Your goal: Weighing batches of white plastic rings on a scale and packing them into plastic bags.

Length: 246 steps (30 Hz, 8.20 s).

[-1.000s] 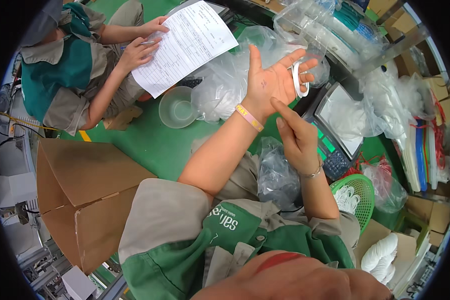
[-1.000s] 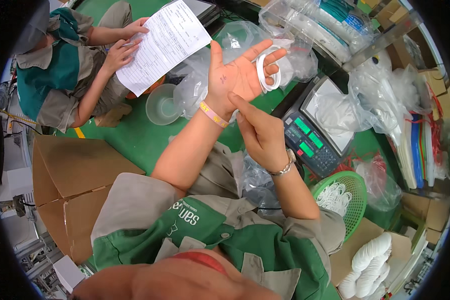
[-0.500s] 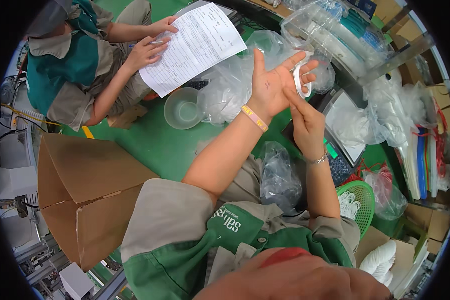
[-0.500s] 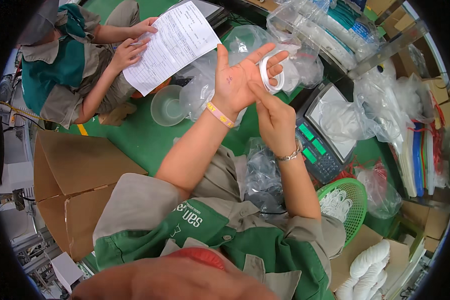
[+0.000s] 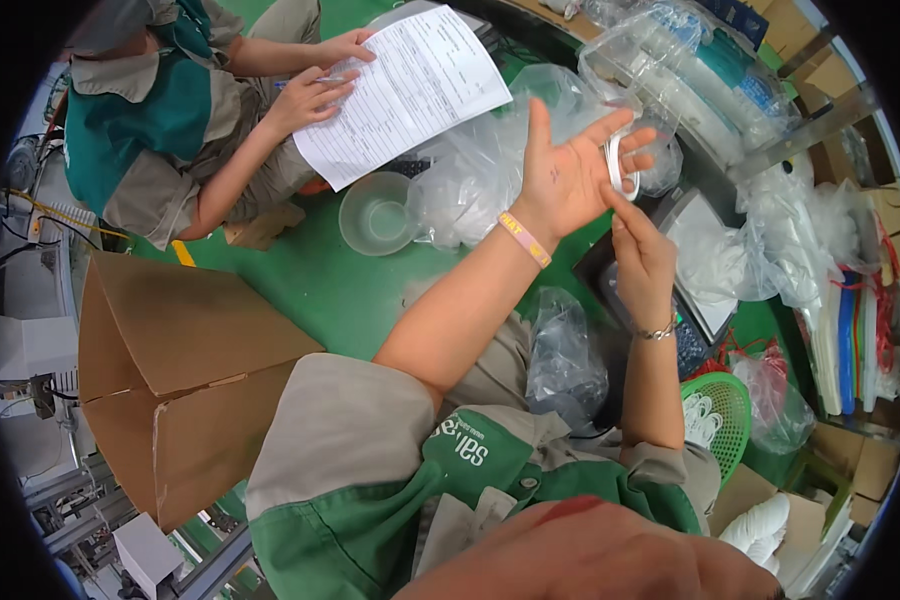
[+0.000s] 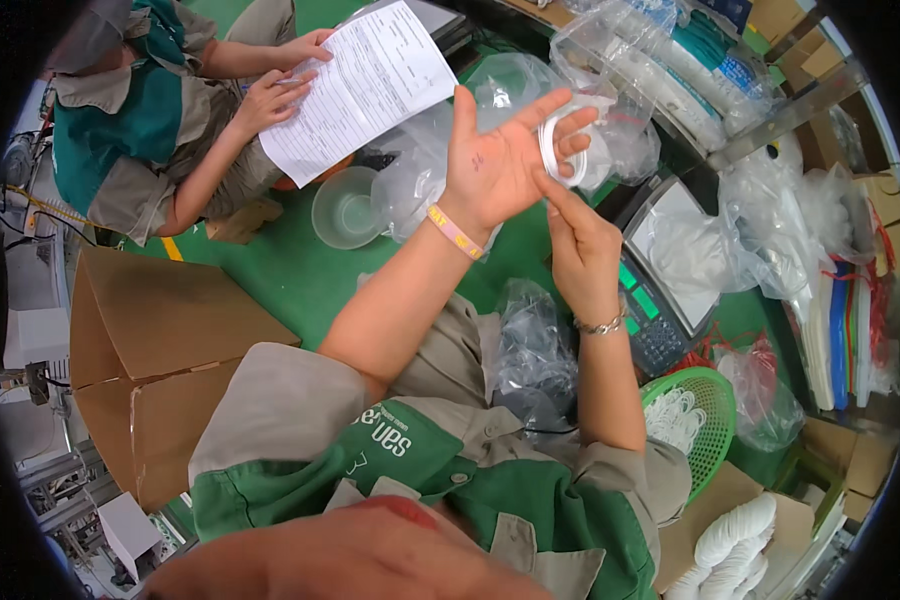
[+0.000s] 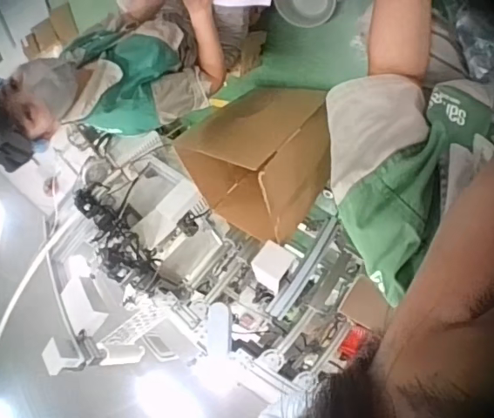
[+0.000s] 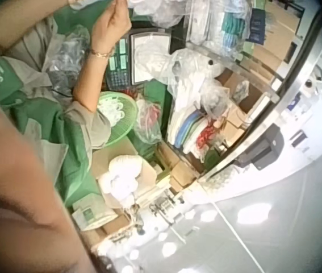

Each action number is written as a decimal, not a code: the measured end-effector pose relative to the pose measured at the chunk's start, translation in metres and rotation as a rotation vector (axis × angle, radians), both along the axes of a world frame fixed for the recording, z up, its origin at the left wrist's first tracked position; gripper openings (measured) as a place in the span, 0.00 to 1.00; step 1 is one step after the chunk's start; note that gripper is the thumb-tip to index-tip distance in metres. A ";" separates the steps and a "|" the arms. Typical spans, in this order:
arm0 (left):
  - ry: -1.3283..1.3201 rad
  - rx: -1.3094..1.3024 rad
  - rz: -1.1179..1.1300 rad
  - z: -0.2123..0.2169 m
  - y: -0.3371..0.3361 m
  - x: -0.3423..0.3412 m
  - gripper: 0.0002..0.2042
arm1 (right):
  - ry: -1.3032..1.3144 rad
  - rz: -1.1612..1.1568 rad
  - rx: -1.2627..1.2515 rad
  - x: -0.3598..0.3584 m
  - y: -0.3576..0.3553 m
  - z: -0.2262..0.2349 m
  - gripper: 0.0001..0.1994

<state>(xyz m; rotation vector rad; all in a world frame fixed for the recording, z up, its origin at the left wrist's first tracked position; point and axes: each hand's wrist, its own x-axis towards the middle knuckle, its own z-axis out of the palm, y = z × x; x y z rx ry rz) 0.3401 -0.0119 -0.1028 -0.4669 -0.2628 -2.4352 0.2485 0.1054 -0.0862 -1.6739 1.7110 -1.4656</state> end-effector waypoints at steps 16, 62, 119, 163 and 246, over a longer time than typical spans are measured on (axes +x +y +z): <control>-0.526 -0.051 0.262 -0.001 0.016 -0.015 0.15 | -0.309 -0.061 0.065 -0.016 0.020 -0.010 0.14; -1.236 -0.775 0.334 -0.050 -0.015 0.122 0.25 | -0.276 0.090 0.320 -0.014 0.030 -0.047 0.08; -0.737 -0.417 0.236 -0.013 0.064 -0.027 0.33 | -0.430 0.539 0.216 -0.018 0.057 0.087 0.14; -0.593 -0.853 -0.271 -0.005 0.125 -0.027 0.10 | -0.553 0.121 0.536 -0.100 0.143 0.016 0.07; -2.835 -1.384 0.991 -0.053 -0.199 0.206 0.28 | -0.504 -0.030 0.544 -0.118 0.138 0.001 0.09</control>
